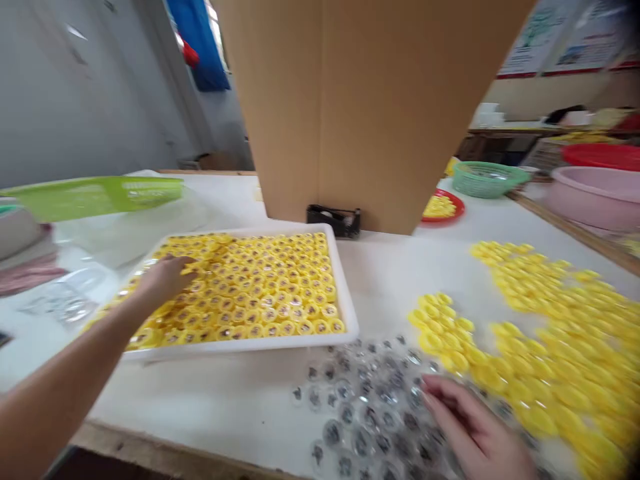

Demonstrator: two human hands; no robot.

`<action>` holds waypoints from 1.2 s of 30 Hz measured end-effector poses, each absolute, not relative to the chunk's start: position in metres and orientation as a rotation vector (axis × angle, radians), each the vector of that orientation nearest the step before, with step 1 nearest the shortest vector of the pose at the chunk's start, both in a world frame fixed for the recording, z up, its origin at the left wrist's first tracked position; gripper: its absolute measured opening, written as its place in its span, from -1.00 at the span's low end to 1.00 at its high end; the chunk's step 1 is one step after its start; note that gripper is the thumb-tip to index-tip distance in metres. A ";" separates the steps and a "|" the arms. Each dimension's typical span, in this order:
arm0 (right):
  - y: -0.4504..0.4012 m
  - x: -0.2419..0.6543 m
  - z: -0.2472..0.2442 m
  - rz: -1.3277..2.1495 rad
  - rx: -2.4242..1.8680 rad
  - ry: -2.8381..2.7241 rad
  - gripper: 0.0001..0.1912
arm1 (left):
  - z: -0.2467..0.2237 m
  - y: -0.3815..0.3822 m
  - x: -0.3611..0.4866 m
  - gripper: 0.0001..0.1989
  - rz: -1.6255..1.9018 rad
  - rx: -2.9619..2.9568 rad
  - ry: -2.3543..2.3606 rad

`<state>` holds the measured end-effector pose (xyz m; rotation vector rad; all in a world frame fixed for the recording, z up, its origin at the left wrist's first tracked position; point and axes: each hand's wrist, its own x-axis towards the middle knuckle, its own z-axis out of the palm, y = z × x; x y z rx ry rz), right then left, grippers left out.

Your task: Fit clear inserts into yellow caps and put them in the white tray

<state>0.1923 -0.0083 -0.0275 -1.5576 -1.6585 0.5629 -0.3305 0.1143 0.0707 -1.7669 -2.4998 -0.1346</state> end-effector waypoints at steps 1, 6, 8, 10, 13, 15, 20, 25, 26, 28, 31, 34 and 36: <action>-0.005 0.193 -0.019 0.481 -1.564 -1.754 -0.78 | 0.076 0.113 -0.323 -0.52 -0.147 -1.766 -2.490; 0.033 0.173 0.003 0.185 -1.761 -2.171 -0.76 | 0.105 0.097 -0.245 -0.67 -0.619 -1.879 -2.180; 0.052 0.160 0.003 0.187 -1.787 -2.265 -0.78 | 0.112 0.090 -0.201 -0.71 -0.787 -2.128 -1.934; 0.069 0.149 0.000 0.194 -1.813 -2.325 -0.82 | 0.114 0.091 -0.160 -0.72 -0.860 -2.380 -1.768; 0.085 0.143 -0.006 0.215 -1.871 -2.376 -0.91 | 0.109 0.105 -0.105 -0.73 -0.829 -2.671 -1.633; 0.088 0.144 -0.009 0.240 -1.883 -2.383 -0.92 | 0.102 0.121 -0.071 -0.73 -0.709 -2.823 -1.591; 0.071 0.152 -0.005 0.304 -1.850 -2.276 -0.86 | 0.070 0.161 0.016 -0.73 -0.323 -3.062 -1.569; 0.042 0.169 -0.002 0.417 -1.803 -1.956 -0.84 | 0.028 0.178 0.079 -0.67 -0.021 -3.134 -1.609; 0.036 0.173 -0.002 0.463 -1.774 -1.886 -0.86 | 0.021 0.178 0.086 -0.67 0.023 -3.133 -1.626; 0.027 0.182 -0.005 0.572 -1.702 -1.747 -0.88 | 0.010 0.176 0.094 -0.68 0.085 -3.120 -1.660; 0.016 0.192 -0.009 0.723 -1.594 -1.545 -0.79 | 0.005 0.173 0.095 -0.68 0.130 -3.095 -1.706; 0.010 0.199 -0.012 0.822 -1.520 -1.380 -0.77 | 0.011 0.173 0.089 -0.69 0.139 -3.059 -1.774; 0.009 0.202 -0.014 0.864 -1.479 -1.293 -0.78 | 0.020 0.171 0.081 -0.72 0.101 -3.031 -1.830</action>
